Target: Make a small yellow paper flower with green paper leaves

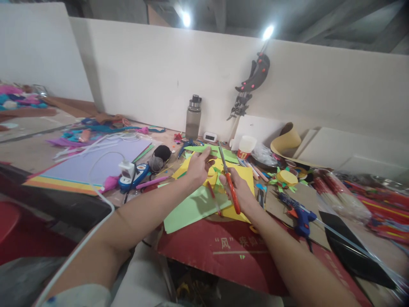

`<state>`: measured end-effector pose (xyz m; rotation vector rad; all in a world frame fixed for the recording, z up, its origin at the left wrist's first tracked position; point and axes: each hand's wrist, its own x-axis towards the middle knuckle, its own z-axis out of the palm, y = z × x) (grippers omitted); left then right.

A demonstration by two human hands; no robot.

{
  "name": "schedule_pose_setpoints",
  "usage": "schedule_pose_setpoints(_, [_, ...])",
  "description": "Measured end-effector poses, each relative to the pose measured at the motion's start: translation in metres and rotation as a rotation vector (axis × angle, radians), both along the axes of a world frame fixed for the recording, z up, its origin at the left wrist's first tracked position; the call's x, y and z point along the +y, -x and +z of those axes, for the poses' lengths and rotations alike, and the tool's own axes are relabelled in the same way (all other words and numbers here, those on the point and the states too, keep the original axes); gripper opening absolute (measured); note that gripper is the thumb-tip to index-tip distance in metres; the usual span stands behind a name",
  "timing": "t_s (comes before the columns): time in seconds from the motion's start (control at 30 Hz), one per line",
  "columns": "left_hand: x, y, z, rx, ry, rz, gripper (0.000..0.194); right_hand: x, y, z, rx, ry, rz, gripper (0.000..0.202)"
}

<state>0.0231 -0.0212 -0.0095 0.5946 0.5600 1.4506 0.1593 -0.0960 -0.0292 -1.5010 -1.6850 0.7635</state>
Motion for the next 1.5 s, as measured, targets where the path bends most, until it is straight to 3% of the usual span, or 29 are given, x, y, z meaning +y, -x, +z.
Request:
schedule_pose_setpoints(0.67, [-0.01,-0.01,-0.001,-0.038,0.096,-0.024,0.025,0.002,-0.001,-0.008,0.046,-0.054,0.007,0.051])
schedule_pose_setpoints(1.07, [-0.008,-0.008,-0.003,-0.02,0.075,-0.02,0.034,0.002,-0.001,-0.008,0.057,-0.05,0.014,0.055])
schedule_pose_setpoints(1.5, [-0.012,-0.009,-0.006,0.035,0.066,-0.064,0.03,0.005,-0.005,-0.013,0.083,-0.082,0.024,0.05])
